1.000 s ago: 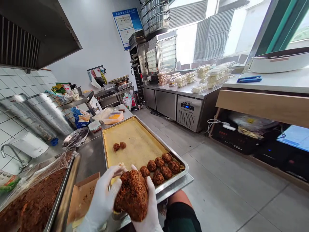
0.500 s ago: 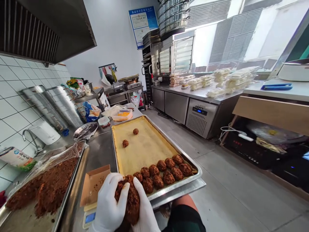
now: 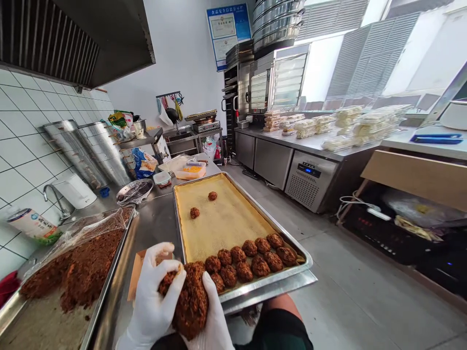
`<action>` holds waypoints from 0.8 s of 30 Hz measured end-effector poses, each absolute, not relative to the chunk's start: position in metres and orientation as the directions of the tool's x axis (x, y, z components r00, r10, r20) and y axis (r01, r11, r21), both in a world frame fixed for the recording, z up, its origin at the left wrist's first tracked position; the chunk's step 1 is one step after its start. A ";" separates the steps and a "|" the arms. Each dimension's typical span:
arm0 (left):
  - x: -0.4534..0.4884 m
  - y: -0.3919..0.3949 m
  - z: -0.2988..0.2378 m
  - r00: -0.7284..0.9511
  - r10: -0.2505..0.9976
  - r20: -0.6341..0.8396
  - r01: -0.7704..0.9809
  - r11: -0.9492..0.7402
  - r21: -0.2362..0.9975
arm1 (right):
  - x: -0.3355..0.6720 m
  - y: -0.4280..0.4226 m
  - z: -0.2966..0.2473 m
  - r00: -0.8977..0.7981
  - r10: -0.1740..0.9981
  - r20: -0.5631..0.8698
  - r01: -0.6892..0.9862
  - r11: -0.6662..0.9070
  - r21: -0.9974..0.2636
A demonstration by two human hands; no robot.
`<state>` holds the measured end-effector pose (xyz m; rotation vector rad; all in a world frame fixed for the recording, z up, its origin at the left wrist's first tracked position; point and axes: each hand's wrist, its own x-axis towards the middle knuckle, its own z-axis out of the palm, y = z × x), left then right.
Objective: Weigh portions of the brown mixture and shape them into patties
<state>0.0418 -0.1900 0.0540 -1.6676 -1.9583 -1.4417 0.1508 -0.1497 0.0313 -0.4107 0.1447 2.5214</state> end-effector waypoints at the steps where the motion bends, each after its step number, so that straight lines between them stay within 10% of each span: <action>1: 0.040 -0.193 0.055 -0.347 0.656 0.671 0.865 -0.053 0.499 | 0.151 -0.150 0.031 -0.764 0.559 -0.323 -0.587 -0.810 -0.012; 8: 0.040 -0.211 0.059 -0.377 0.801 0.465 0.912 0.234 0.337 | 0.151 -0.153 0.034 -0.563 0.750 -0.347 -0.718 -0.652 -0.242; 24: 0.031 -0.207 0.059 -0.550 0.733 0.399 0.712 0.163 0.682 | 0.147 -0.152 0.028 -0.670 0.649 -0.360 -0.667 -0.739 -0.091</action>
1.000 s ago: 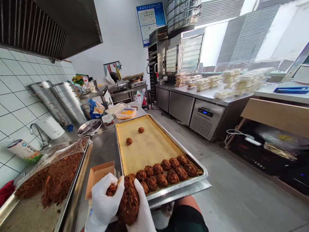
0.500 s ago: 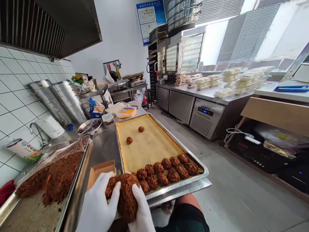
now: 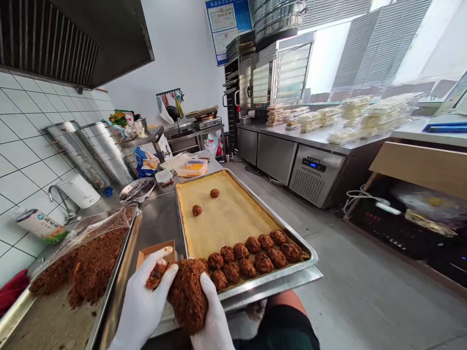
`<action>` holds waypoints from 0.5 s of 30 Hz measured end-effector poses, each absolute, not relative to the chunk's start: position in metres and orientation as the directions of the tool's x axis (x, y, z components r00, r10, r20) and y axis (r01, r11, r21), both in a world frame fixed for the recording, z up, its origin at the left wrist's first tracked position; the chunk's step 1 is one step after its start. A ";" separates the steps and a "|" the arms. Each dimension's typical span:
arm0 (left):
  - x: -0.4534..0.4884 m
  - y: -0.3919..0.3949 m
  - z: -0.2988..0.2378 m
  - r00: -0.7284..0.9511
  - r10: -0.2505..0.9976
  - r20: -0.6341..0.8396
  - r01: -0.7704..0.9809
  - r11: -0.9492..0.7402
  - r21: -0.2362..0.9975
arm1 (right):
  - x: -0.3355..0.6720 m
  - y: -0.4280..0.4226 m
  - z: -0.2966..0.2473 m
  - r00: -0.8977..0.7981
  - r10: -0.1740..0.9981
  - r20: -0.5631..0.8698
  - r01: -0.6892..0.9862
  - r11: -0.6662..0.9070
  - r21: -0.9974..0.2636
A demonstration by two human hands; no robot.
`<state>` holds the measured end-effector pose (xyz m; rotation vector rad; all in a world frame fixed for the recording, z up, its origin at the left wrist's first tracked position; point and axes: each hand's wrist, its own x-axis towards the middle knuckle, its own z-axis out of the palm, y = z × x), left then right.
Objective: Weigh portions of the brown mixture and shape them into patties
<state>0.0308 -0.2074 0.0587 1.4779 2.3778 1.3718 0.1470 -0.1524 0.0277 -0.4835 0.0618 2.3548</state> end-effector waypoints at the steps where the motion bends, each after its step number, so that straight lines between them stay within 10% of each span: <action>1: 0.030 -0.210 0.064 -0.511 0.759 0.405 0.745 0.155 0.649 | 0.148 -0.150 0.027 -0.668 0.649 -0.364 -0.669 -0.738 -0.089; 15: 0.018 -0.218 0.066 -0.500 0.865 0.047 0.450 0.213 0.867 | 0.153 -0.142 0.018 -0.674 0.636 -0.375 -0.646 -0.754 -0.119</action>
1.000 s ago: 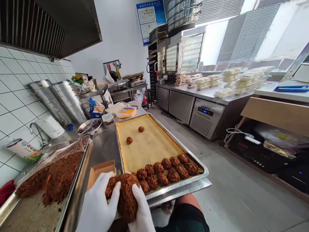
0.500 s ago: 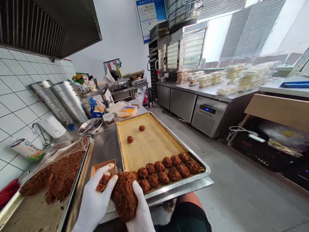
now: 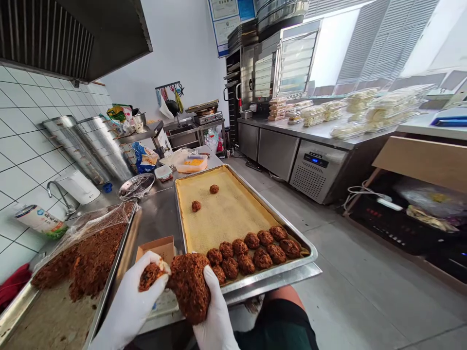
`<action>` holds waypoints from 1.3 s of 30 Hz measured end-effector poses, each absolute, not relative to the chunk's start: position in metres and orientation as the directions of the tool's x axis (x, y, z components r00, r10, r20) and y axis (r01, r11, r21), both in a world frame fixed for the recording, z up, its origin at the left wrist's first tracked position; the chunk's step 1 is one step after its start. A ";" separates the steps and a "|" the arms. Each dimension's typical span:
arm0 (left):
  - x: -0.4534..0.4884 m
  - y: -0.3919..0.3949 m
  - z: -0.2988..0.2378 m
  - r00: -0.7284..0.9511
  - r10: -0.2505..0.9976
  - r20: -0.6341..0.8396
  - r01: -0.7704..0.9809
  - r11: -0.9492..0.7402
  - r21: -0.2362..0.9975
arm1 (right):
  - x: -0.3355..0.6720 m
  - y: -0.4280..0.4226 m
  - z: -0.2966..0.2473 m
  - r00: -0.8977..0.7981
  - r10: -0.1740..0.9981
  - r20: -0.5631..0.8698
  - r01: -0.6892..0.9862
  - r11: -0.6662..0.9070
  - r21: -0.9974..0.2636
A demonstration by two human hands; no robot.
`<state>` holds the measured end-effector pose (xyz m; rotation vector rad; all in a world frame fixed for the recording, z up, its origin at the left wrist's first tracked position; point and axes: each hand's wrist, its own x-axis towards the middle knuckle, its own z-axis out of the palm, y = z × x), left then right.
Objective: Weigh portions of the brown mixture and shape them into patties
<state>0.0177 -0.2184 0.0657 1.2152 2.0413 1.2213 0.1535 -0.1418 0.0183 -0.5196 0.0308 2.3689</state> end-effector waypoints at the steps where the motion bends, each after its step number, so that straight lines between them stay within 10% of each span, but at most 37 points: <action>1: 0.015 -0.220 0.069 -0.485 0.874 0.026 0.423 0.208 0.882 | 0.154 -0.140 0.018 -0.671 0.639 -0.377 -0.647 -0.752 -0.123; 6: -0.013 -0.226 0.078 -0.465 0.885 -0.042 0.248 0.176 0.953 | 0.158 -0.130 0.017 -0.636 0.652 -0.412 -0.682 -0.725 -0.094; 17: -0.081 -0.213 0.022 -0.567 0.824 0.001 0.574 0.395 0.717 | 0.166 -0.121 0.019 -0.563 0.681 -0.468 -0.718 -0.684 -0.131; 32: -0.064 -0.250 0.049 -0.821 0.506 0.264 0.487 0.381 0.786 | 0.155 -0.123 0.021 -0.563 0.686 -0.461 -0.701 -0.692 -0.172; 39: -0.059 -0.251 0.048 -0.680 0.685 0.261 0.589 0.300 0.750 | 0.151 -0.124 0.028 -0.591 0.667 -0.454 -0.678 -0.715 -0.168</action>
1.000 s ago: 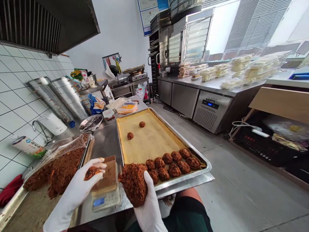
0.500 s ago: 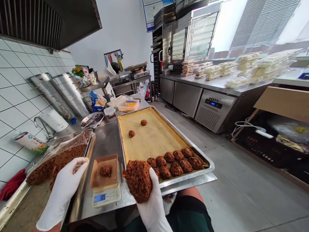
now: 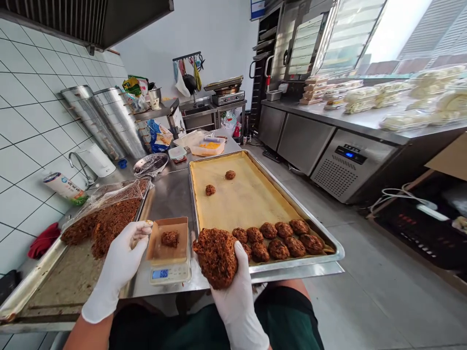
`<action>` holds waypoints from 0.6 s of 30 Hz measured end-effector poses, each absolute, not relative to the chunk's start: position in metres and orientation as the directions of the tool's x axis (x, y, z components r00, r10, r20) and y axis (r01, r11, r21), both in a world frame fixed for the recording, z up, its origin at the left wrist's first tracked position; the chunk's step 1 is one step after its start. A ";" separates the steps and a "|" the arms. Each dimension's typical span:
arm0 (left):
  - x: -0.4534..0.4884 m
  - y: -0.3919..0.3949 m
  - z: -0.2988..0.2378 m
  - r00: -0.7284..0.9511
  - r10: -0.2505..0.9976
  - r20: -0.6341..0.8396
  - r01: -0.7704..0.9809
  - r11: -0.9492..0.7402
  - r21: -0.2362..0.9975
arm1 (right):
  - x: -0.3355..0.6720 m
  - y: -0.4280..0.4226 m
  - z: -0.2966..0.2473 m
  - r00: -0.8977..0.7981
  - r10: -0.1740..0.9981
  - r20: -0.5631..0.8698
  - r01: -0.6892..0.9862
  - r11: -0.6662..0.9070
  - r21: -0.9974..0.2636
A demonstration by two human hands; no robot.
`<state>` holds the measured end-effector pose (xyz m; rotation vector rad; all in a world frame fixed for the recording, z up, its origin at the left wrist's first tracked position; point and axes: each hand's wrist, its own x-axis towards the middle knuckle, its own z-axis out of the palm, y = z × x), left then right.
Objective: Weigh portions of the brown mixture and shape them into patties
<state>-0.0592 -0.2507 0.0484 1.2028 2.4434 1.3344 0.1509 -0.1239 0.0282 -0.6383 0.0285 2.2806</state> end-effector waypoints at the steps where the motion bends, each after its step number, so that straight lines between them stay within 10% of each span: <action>1: -0.060 -0.251 0.048 -0.652 0.713 0.258 0.600 0.278 0.750 | 0.151 -0.124 0.028 -0.592 0.666 -0.452 -0.677 -0.716 -0.169; 18: 0.034 -0.223 0.054 -0.400 0.891 0.215 0.640 0.104 0.761 | 0.159 -0.134 0.018 -0.635 0.649 -0.420 -0.660 -0.738 -0.142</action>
